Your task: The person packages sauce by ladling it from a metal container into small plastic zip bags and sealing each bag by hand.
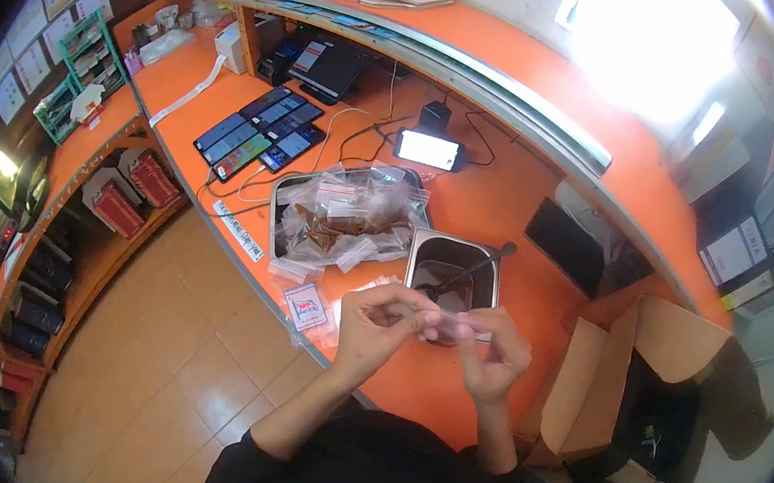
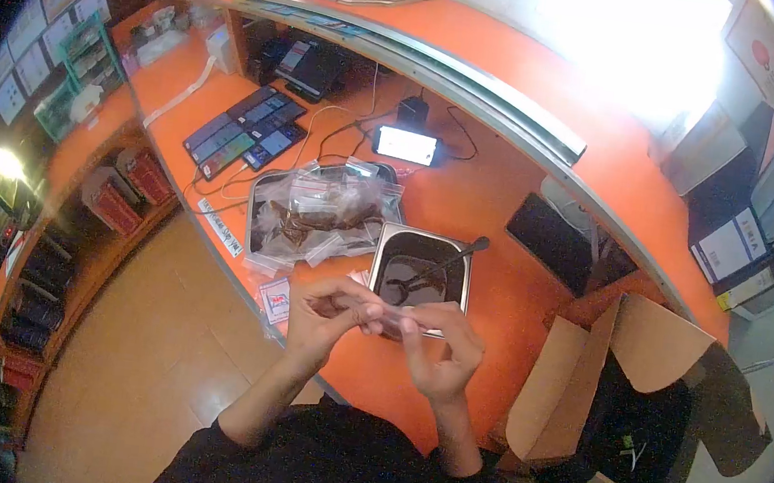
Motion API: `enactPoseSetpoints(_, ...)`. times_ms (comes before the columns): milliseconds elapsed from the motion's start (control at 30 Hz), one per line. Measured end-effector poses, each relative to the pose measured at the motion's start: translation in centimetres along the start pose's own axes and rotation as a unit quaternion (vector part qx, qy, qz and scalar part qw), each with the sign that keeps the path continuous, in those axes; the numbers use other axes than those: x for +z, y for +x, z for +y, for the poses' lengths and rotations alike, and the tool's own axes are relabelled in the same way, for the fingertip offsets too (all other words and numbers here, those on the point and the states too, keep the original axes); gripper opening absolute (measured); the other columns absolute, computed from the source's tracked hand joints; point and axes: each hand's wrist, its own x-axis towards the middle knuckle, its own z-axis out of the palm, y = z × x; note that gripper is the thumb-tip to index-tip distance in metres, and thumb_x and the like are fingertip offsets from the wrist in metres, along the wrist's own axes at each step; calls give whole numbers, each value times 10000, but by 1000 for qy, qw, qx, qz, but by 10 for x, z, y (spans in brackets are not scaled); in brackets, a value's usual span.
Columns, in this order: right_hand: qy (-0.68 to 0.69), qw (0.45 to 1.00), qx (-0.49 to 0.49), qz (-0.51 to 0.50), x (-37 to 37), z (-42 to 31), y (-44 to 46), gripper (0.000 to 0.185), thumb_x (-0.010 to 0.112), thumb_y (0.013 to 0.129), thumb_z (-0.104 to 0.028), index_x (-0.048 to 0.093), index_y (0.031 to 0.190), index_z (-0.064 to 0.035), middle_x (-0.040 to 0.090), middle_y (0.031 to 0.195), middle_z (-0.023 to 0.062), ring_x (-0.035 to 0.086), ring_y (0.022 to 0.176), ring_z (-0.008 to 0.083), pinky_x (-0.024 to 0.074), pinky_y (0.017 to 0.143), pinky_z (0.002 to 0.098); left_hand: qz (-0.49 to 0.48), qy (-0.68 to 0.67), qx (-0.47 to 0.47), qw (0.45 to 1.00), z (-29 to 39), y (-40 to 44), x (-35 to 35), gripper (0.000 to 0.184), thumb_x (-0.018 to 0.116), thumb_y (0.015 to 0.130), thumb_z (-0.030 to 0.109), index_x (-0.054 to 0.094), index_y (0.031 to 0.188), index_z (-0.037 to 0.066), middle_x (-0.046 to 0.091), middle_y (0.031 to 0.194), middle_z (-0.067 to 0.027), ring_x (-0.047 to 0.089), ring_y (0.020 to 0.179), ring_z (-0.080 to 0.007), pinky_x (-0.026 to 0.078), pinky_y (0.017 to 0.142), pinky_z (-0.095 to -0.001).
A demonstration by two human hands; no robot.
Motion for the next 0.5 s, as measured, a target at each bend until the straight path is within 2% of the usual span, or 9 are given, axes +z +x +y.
enactPoseSetpoints(167,-18,1000,-8,-24,3,-3,2,102,722,781,44,694,863,-10,716,833,101,663,747,217,512,686,318,5,11,7,1000,3,-6,-1,48,723,864,-33,712,908,-47,725,822,-114,692,686,-137,574,615,-246)
enactPoseSetpoints(233,-18,999,-37,-35,7,-4,5,94,727,769,31,685,837,-18,706,811,97,659,723,217,512,684,317,-3,31,9,999,5,-8,1,40,724,861,-35,713,898,-45,725,812,-113,690,683,-134,573,612,-245)
enactPoseSetpoints(433,-63,996,-33,-58,12,-4,6,97,731,745,10,664,800,-32,666,742,91,637,682,233,501,658,314,14,78,8,997,-3,-8,-2,26,728,856,-33,715,879,-32,723,800,-106,677,665,-116,569,608,-240)
enactPoseSetpoints(500,-65,997,-30,-39,11,0,7,102,732,742,11,661,804,-28,661,747,87,628,675,221,494,653,310,21,79,11,997,-5,-3,-5,22,728,858,-28,716,876,-26,720,794,-100,671,659,-111,568,605,-239)
